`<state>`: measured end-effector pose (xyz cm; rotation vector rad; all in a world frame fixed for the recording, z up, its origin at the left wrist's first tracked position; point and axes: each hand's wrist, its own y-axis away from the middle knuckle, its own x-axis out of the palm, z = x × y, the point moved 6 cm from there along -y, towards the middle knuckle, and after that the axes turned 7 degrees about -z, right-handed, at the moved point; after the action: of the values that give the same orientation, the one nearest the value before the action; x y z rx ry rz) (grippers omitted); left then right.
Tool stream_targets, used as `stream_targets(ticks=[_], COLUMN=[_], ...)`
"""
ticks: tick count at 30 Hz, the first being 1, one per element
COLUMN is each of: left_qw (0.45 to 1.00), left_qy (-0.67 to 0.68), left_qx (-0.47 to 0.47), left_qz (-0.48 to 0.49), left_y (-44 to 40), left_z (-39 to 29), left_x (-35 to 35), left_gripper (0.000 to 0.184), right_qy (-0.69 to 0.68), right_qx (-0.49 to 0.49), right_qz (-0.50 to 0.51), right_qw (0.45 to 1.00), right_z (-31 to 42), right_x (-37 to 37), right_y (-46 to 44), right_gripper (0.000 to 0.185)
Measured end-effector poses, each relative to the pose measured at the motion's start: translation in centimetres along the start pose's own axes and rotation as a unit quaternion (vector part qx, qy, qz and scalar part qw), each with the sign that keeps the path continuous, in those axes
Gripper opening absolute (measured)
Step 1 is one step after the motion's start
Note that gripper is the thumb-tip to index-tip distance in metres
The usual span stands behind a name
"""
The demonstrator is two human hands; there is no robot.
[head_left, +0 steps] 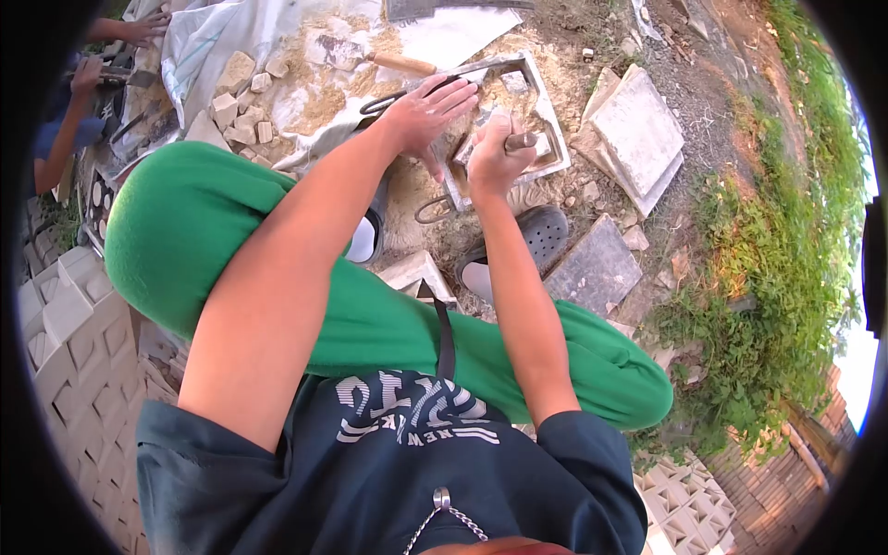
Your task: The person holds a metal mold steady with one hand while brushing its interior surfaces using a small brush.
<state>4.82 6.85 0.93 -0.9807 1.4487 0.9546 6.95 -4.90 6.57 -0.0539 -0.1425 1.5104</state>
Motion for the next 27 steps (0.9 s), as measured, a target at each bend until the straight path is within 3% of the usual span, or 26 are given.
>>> stream_targets(ticks=[1, 3, 7, 12, 14, 15, 19, 22, 23, 24, 27], left_qw=[1.0, 1.0, 0.998, 0.999, 1.0, 0.999, 0.999, 0.999, 1.0, 1.0, 1.0], left_qy=[0.007, 0.023, 0.053, 0.029, 0.009, 0.034, 0.05, 0.047, 0.029, 0.01, 0.009], left_qx=[0.002, -0.001, -0.002, -0.001, 0.0, 0.0, -0.005, -0.006, -0.005, -0.004, -0.006], left_qz=[-0.003, -0.001, -0.032, -0.014, -0.013, -0.015, -0.008, -0.003, 0.002, 0.005, 0.009], left_y=[0.2, 0.3, 0.5, 0.5, 0.1, 0.3, 0.3, 0.1, 0.0, 0.0, 0.0], left_z=[-0.2, -0.4, -0.4, -0.5, -0.1, -0.4, -0.4, -0.4, -0.4, -0.4, -0.5], left_x=[0.1, 0.1, 0.2, 0.1, 0.0, 0.2, 0.3, 0.3, 0.3, 0.5, 0.4], left_gripper=[0.145, 0.144, 0.146, 0.146, 0.146, 0.145, 0.145, 0.147, 0.147, 0.147, 0.147], right_qy=[0.002, -0.09, -0.122, -0.117, -0.195, -0.195, -0.162, -0.193, -0.166, -0.112, -0.119], right_qx=[0.002, 0.102, 0.052, 0.05, 0.131, 0.149, 0.046, 0.08, 0.039, 0.063, 0.075], right_qz=[0.0, -0.007, -0.021, -0.032, -0.093, -0.078, -0.095, -0.092, -0.061, -0.111, -0.094], right_qw=[1.0, 0.991, 0.991, 0.991, 0.968, 0.966, 0.981, 0.974, 0.983, 0.985, 0.986], right_z=[0.6, 1.1, 6.1, 1.1, -1.0, -0.3, 4.2, 5.2, 4.3, 1.4, -0.5], right_x=[-0.2, -0.3, -0.5, -1.8, -2.7, -2.9, -3.5, -2.9, -2.8, -2.6, -1.9], right_y=[-0.2, -2.0, -3.0, -1.5, -1.9, -2.3, -3.2, -2.8, -2.3, -1.3, -0.8], right_gripper=[0.04, 0.041, 0.04, 0.04, 0.04, 0.038, 0.038, 0.038, 0.037, 0.038, 0.037])
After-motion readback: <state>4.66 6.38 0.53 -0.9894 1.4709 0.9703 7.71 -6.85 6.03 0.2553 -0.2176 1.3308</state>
